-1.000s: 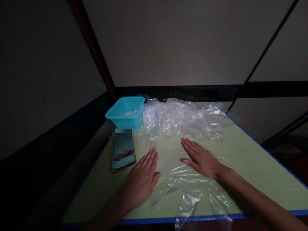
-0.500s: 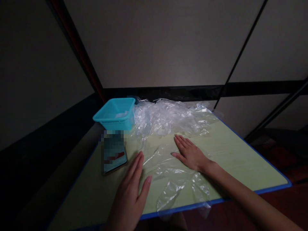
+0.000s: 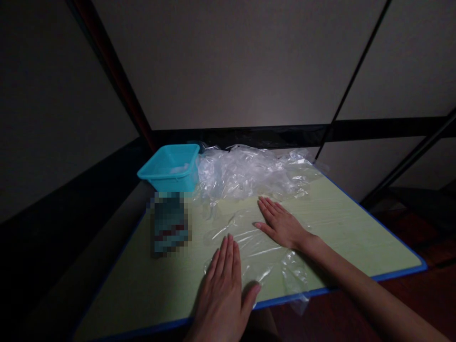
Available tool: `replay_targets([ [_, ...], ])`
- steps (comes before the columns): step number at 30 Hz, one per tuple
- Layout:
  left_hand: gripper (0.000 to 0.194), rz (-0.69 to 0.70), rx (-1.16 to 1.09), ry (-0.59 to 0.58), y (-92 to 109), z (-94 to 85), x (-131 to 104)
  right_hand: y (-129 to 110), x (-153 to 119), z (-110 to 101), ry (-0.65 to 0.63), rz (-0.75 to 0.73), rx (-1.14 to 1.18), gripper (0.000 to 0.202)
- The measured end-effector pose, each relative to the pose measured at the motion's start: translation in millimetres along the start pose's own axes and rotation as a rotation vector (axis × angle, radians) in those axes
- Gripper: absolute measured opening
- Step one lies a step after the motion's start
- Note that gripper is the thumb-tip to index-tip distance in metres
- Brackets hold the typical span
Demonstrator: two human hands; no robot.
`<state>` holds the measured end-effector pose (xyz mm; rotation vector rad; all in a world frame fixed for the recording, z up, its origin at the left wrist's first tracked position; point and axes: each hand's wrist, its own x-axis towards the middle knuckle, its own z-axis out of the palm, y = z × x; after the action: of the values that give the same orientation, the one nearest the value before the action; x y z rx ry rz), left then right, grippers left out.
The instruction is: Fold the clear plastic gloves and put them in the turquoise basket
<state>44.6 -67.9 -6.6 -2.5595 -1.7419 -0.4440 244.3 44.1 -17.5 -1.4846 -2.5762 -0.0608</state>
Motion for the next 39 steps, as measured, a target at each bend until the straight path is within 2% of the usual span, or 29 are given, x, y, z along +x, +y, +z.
replay_targets([
  [5,0.073,0.028,0.038,0.034,-10.0,-0.8,-8.6,2.8,0.0,-1.3,0.001,-0.002,0.028,0.070],
  [12,0.072,0.028,0.055,0.060,-7.5,-1.2,-7.5,14.9,-4.4,-11.2,0.033,-0.117,0.160,0.068],
  [15,0.072,0.040,0.061,0.083,-8.9,1.3,-8.8,-5.8,-10.1,-24.0,0.036,-0.150,0.194,0.070],
  [20,0.068,0.126,0.102,0.099,-17.1,11.9,-13.7,-64.7,-21.4,-39.8,-0.178,-0.442,0.338,0.078],
  [23,0.069,0.124,0.108,0.091,-18.5,14.7,-14.0,-74.3,-22.3,-35.6,-0.246,-0.464,0.357,0.082],
  [26,0.068,0.097,0.116,0.087,-16.4,13.1,-12.7,-60.7,-19.8,-28.4,-0.251,-0.402,0.303,0.080],
  [30,0.068,0.097,0.119,0.090,-15.5,11.3,-12.9,-31.0,-16.6,-24.3,-0.244,-0.361,0.223,0.076],
  [35,0.068,0.110,0.125,0.089,-18.3,12.6,-13.4,5.3,-15.6,-21.5,-0.165,-0.266,0.153,0.072],
  [39,0.067,0.109,0.127,0.086,-17.7,10.5,-11.4,22.1,-15.6,-18.7,-0.113,-0.224,0.116,0.068],
])
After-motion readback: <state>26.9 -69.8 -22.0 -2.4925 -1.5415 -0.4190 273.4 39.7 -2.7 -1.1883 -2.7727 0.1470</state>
